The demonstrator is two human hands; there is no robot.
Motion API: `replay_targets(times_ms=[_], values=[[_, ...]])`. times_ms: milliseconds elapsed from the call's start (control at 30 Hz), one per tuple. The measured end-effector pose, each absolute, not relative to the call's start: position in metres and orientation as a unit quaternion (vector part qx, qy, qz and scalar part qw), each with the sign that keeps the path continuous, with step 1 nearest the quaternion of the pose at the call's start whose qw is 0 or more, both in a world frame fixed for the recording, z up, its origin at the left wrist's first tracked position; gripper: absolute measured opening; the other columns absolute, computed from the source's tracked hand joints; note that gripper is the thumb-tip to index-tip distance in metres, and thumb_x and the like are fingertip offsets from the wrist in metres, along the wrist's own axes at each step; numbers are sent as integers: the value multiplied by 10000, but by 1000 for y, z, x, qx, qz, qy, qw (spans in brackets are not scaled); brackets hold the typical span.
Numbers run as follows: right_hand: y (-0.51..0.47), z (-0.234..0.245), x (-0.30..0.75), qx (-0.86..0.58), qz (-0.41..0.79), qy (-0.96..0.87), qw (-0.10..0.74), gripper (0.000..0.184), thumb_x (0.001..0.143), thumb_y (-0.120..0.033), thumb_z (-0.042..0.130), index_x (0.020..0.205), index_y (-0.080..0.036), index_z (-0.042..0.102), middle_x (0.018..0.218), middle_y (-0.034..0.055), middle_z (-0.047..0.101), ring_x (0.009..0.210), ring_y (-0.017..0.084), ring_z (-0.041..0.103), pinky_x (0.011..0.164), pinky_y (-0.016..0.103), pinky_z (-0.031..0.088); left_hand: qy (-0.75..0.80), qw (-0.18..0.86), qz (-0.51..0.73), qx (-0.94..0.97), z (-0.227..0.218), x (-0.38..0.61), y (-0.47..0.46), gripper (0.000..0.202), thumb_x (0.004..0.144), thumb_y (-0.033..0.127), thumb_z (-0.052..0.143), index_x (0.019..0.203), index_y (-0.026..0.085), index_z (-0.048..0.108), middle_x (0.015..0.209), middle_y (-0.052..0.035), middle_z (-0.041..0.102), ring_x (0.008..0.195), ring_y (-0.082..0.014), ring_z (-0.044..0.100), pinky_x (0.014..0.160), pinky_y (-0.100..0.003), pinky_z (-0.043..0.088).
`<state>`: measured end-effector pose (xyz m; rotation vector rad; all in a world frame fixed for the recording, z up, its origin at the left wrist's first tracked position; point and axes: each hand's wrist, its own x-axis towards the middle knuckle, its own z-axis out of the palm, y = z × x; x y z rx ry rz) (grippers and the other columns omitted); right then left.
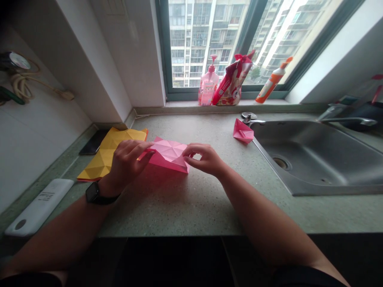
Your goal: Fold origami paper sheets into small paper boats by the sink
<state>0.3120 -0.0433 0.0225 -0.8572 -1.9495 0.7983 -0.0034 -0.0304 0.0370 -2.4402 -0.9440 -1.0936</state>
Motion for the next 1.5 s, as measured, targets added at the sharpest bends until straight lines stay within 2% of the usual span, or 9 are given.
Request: replay_targets(times_ms=[100,267,433,600,767,900,1133,1333,1500], values=[[-42,23,315,-341,363,-752,431,373,997,-610,721,1002,-243,789,970,62,780,921,214,721,839,382,600,-340,128,-392,-845,35,-6,-24,297,1100,411,645,1325,228,711,1138,-94,798,1067,-281,725,965,-434,552],[-48,21,304,-311,374,-774,405,736,800,-705,889,1384,-295,704,1387,112,743,1187,285,724,1003,451,619,-335,87,-408,-845,33,-6,-19,288,1078,349,663,1327,206,694,1175,-100,786,1119,-275,738,1018,-427,597],[-51,14,292,-381,286,-761,440,257,1004,-508,745,1026,-255,789,987,51,785,909,209,718,879,409,629,-339,65,-415,-842,32,-7,-19,349,1062,359,683,1378,214,656,1244,-110,768,1152,-276,740,1053,-453,611],[-40,13,306,-380,319,-722,481,309,964,-556,785,948,-248,807,909,41,764,892,213,705,857,414,621,-381,-50,-473,-793,25,-8,-11,520,1008,496,762,1416,213,611,1205,-94,777,1005,-214,769,970,-379,649],[-34,26,328,-383,287,-714,510,286,910,-573,843,940,-289,861,1021,74,788,988,242,729,928,446,621,-391,-168,-486,-763,19,-4,-7,372,982,543,775,1134,207,720,1032,-64,804,936,-195,778,928,-350,663],[-32,39,350,-370,364,-739,429,237,881,-515,886,914,-281,879,1036,71,808,994,233,746,962,433,609,-345,-278,-464,-767,22,-3,-9,357,971,542,781,968,188,736,1023,-99,819,986,-225,793,943,-388,670],[-24,31,376,-388,553,-685,274,342,837,-527,911,966,-212,883,936,66,835,878,217,760,872,390,622,-331,-439,-433,-714,28,0,-18,360,927,506,836,993,177,708,903,-56,774,761,-175,761,711,-312,688],[-17,17,363,-453,525,-632,346,455,760,-603,931,962,-198,877,906,77,830,793,214,720,786,383,601,-401,-250,-445,-761,20,0,-12,220,1019,400,711,1056,184,734,903,-41,761,772,-183,736,712,-313,656],[-12,2,341,-503,407,-624,439,521,778,-696,853,996,-223,862,967,69,838,854,241,727,873,424,598,-355,54,-465,-810,20,1,-18,390,1037,242,665,1426,228,640,1489,-140,659,1436,-324,601,1231,-565,510]])
